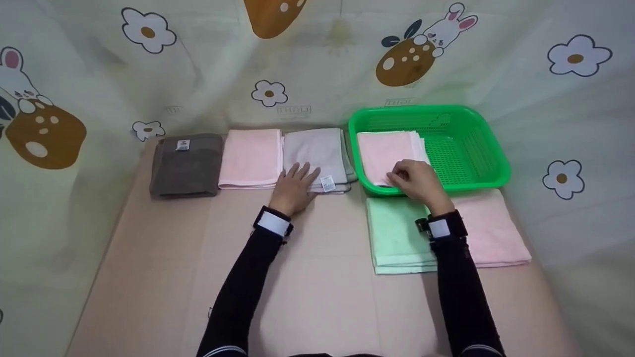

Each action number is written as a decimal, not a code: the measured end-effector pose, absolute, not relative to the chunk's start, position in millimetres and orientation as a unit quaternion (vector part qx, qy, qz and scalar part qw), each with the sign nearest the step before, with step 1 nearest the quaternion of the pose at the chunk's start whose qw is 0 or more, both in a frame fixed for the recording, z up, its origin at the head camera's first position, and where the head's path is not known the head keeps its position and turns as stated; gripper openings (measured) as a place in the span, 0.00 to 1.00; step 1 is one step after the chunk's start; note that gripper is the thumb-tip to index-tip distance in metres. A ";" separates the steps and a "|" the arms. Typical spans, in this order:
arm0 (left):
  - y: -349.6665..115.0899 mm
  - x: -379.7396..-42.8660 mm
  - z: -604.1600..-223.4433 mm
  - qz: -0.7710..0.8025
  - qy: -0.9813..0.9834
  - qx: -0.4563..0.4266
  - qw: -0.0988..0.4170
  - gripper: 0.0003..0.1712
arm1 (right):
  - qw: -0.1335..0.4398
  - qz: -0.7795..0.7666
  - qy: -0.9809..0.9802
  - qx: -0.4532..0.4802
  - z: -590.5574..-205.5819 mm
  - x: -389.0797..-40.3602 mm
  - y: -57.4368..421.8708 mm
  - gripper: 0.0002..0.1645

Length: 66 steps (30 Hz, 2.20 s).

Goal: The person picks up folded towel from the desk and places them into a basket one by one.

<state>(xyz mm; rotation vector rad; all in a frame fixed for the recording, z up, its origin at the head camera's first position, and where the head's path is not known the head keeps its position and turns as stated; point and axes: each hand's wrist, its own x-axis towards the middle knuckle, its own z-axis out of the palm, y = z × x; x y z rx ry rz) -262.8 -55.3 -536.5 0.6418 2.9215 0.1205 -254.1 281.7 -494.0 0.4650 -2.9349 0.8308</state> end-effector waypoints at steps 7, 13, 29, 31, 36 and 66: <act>-57.5 -235.2 -533.0 0.017 0.969 0.229 0.093 0.39 | 0.024 0.272 -0.951 0.148 -493.9 -254.6 282.8 0.13; -61.0 -203.0 -533.1 0.019 0.967 0.241 0.076 0.38 | 0.016 0.267 -0.953 0.142 -491.1 -254.3 283.5 0.13; -78.1 -134.3 -515.9 0.063 0.955 0.276 0.087 0.41 | 0.016 0.265 -0.953 0.143 -490.8 -256.4 277.9 0.14; -78.6 -133.6 -513.7 0.072 0.952 0.282 0.099 0.41 | 0.021 0.258 -0.956 0.139 -490.4 -255.6 278.1 0.14; -82.3 -147.3 -511.2 0.136 0.940 0.292 0.109 0.32 | 0.082 0.234 -0.961 0.121 -483.7 -247.3 274.8 0.12; -108.2 -193.7 -550.6 0.345 0.922 0.118 0.129 0.24 | -0.140 0.215 -0.946 0.198 -528.5 -198.5 155.5 0.22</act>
